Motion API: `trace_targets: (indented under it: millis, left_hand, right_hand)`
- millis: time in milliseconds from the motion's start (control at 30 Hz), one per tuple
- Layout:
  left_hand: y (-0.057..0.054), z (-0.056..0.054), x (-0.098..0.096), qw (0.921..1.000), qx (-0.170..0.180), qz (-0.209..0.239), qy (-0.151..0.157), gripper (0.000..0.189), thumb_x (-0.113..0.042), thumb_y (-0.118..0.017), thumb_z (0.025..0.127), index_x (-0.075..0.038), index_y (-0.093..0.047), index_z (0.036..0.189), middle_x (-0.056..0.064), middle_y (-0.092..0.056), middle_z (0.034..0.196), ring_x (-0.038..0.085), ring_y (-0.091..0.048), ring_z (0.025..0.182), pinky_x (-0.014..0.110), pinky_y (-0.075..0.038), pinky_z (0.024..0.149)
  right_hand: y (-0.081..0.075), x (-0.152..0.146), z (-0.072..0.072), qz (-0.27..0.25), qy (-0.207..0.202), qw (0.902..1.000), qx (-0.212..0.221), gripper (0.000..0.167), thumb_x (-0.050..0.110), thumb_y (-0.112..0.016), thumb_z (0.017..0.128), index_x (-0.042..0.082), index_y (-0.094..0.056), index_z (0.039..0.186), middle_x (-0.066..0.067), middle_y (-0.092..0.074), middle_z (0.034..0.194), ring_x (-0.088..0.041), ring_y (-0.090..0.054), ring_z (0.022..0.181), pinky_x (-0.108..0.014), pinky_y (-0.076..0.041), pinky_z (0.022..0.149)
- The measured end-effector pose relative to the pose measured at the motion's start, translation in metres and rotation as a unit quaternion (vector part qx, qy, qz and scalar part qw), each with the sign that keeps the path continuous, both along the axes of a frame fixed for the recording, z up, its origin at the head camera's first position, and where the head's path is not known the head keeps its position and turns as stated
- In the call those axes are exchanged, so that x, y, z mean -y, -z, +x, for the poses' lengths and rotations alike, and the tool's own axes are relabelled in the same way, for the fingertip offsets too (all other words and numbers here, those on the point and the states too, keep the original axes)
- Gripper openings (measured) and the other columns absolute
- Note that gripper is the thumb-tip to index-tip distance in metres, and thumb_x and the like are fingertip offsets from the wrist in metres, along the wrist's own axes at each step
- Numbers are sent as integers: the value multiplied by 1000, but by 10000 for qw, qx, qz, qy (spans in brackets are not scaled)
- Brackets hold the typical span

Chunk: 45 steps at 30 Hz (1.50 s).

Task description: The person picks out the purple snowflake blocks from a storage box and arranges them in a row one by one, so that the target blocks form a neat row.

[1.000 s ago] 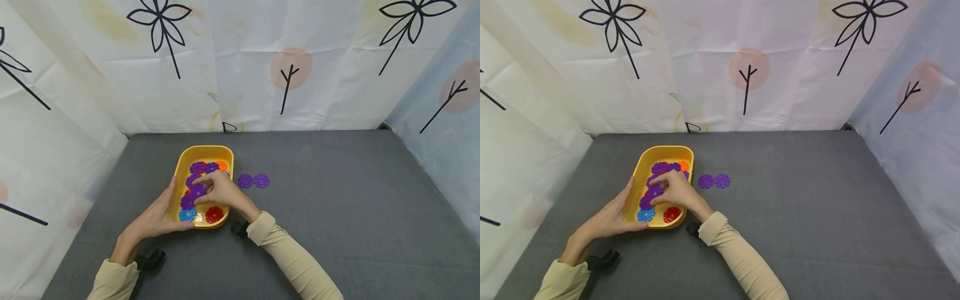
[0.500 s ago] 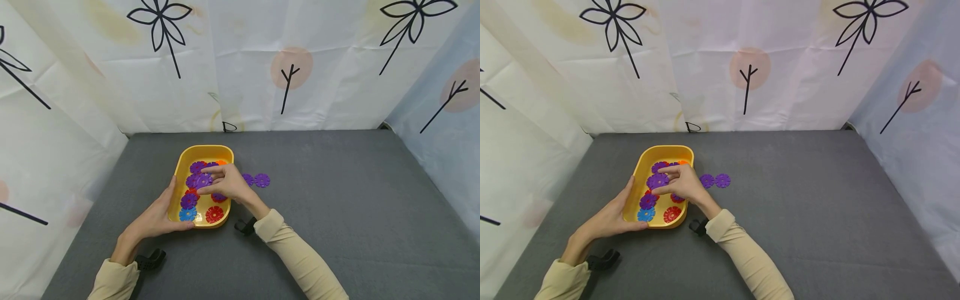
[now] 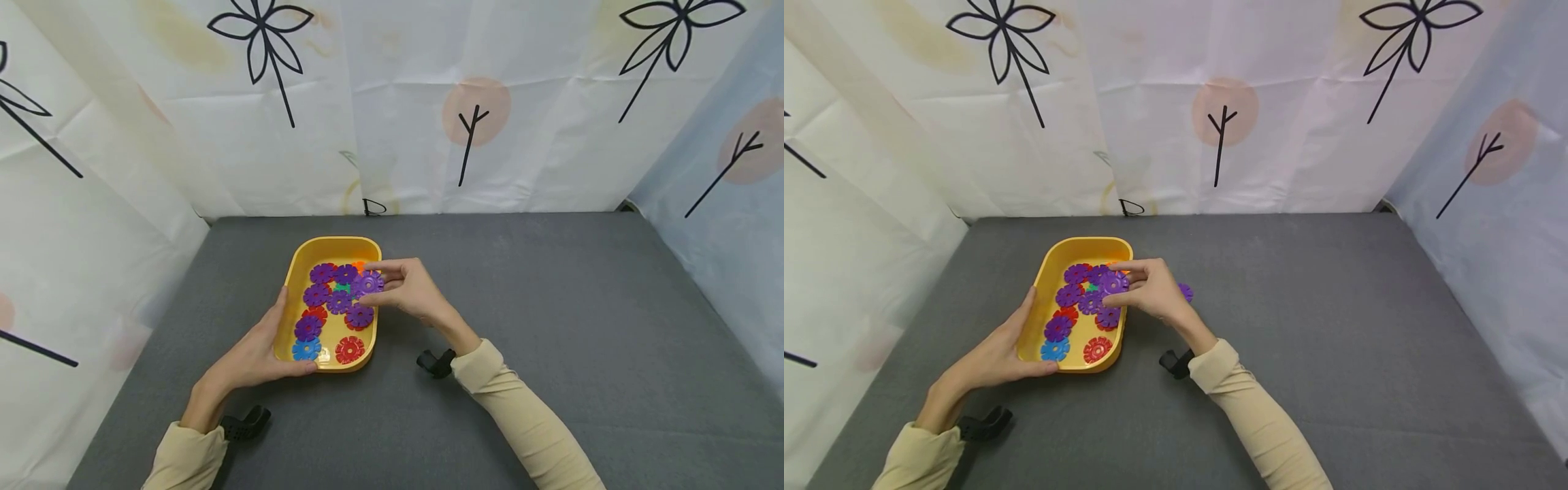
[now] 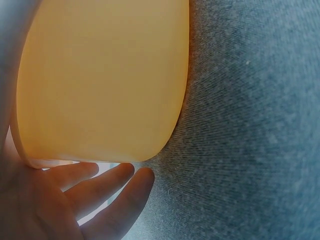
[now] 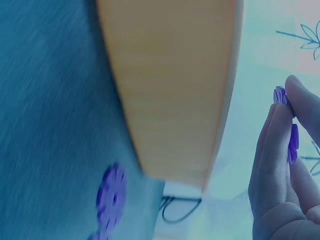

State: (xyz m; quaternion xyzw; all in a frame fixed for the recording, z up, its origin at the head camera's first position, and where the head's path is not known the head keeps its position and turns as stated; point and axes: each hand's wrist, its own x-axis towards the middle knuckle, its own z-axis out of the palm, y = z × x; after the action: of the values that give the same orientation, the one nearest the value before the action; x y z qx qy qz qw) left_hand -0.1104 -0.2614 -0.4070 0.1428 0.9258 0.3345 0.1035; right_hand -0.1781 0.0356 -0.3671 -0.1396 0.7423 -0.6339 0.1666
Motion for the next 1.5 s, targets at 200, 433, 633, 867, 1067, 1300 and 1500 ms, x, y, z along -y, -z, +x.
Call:
trace_targets:
  millis: [200, 433, 633, 867, 1067, 1300, 1500]
  left_hand:
    - [-2, -1, 0, 10000, 12, 8, -30, 139, -52, -86, 77, -10, 15, 163, 23, -10, 170, 41, -34, 145, 62, -38, 115]
    - [0, -1, 1, 10000, -22, -28, -14, 139, -52, -86, 77, -11, 15, 163, 23, -9, 170, 41, -33, 146, 62, -37, 116]
    - [-1, -1, 1, 10000, -34, 11, -25, 139, -52, -86, 76, -13, 15, 163, 22, -10, 170, 40, -35, 144, 61, -40, 115]
    - [-1, -1, 0, 10000, 28, 18, -67, 138, -53, -86, 77, -14, 15, 163, 22, -8, 171, 40, -33, 145, 62, -39, 115]
    - [0, 1, 0, 10000, 56, 28, -73, 137, -51, -86, 77, -13, 14, 163, 22, -7, 171, 42, -32, 147, 62, -39, 115]
    - [1, 3, -1, 9998, 148, -20, -126, 138, -56, -84, 76, -13, 13, 164, 22, -10, 170, 41, -35, 145, 60, -42, 114]
    - [1, 3, -1, 9998, 119, -34, -135, 138, -55, -85, 76, -13, 13, 164, 22, -10, 170, 40, -36, 144, 59, -43, 113]
  right_hand:
    - [7, -29, -4, 181, 208, 9996, -115, 57, 4, -85, 81, 1, -65, 135, -21, -76, 113, -15, -73, 87, -29, -62, 77]
    - [17, -61, -8, 586, 545, 9965, -247, 56, 6, -86, 81, 0, -66, 134, -22, -75, 110, -11, -68, 83, -30, -60, 75]
    - [21, -84, -12, 938, 744, 9926, -208, 58, 5, -85, 81, -2, -65, 134, -22, -73, 110, -8, -64, 81, -31, -57, 71]
    - [28, -105, -15, 1465, 777, 9861, -111, 56, 3, -83, 83, -3, -63, 135, -25, -74, 113, -10, -67, 81, -30, -56, 72]
    - [34, -113, -14, 1840, 826, 9794, -75, 55, 5, -83, 83, -1, -65, 134, -23, -74, 115, -23, -68, 96, -28, -53, 76]
    - [40, -116, -14, 2249, 919, 9699, -181, 56, 7, -86, 80, -1, -66, 132, -23, -74, 116, -31, -70, 103, -34, -56, 80]
    - [41, -116, -17, 2576, 1031, 9600, -368, 55, 8, -87, 80, 0, -68, 131, -25, -72, 121, -35, -67, 110, -40, -56, 84]
